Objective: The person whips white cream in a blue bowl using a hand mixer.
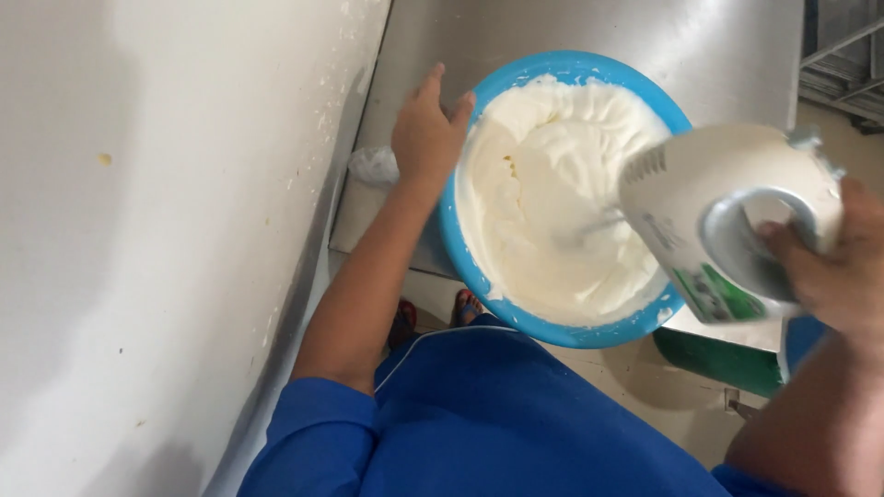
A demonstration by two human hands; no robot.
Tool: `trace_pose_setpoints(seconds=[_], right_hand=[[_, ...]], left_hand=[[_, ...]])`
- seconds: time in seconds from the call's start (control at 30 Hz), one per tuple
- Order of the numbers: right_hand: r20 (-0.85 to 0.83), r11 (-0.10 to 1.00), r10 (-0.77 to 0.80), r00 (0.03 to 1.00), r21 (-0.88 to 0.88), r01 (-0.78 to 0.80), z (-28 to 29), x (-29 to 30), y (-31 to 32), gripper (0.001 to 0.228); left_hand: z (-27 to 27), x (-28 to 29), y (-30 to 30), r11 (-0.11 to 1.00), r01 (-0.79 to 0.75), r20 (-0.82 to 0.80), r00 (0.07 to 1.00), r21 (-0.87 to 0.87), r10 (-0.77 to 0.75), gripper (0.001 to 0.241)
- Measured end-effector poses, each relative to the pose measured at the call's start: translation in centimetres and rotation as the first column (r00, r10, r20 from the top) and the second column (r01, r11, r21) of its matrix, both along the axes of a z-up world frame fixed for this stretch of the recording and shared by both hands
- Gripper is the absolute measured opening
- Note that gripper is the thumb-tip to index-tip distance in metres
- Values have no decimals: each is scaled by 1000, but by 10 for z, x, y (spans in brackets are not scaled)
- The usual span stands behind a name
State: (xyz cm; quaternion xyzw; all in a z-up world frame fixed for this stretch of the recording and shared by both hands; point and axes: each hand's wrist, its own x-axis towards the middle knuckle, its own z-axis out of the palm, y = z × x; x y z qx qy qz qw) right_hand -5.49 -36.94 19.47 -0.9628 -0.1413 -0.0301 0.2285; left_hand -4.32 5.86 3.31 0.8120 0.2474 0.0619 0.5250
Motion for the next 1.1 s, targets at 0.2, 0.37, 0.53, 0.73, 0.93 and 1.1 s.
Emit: trace_pose_setpoints(seconds=[0.2, 0.37, 0.53, 0.73, 0.93, 1.1], right_hand=[[-365, 833, -539, 759, -97, 544, -42, 49, -46, 65], [233, 987, 150, 961, 13, -158, 17, 7, 70, 42], [-135, 999, 4, 991, 47, 2, 27, -16, 41, 36], [-226, 986, -110, 968, 96, 135, 19, -16, -1, 77], [108, 967, 139, 984, 200, -159, 7, 4, 42, 65], [-64, 945, 207, 976, 271, -183, 20, -8, 50, 68]], left_hand=[[57, -108, -144, 716, 392, 394, 902, -577, -176, 53], [141, -98, -172, 401, 172, -40, 883, -900, -467, 141], [167, -118, -203, 418, 30, -68, 973, -908, -219, 115], [171, -87, -241, 354, -29, -169, 913, -935, -372, 118], [116, -36, -253, 310, 29, 22, 999, -950, -27, 60], [172, -78, -216, 405, -159, -227, 966, -901, -124, 99]])
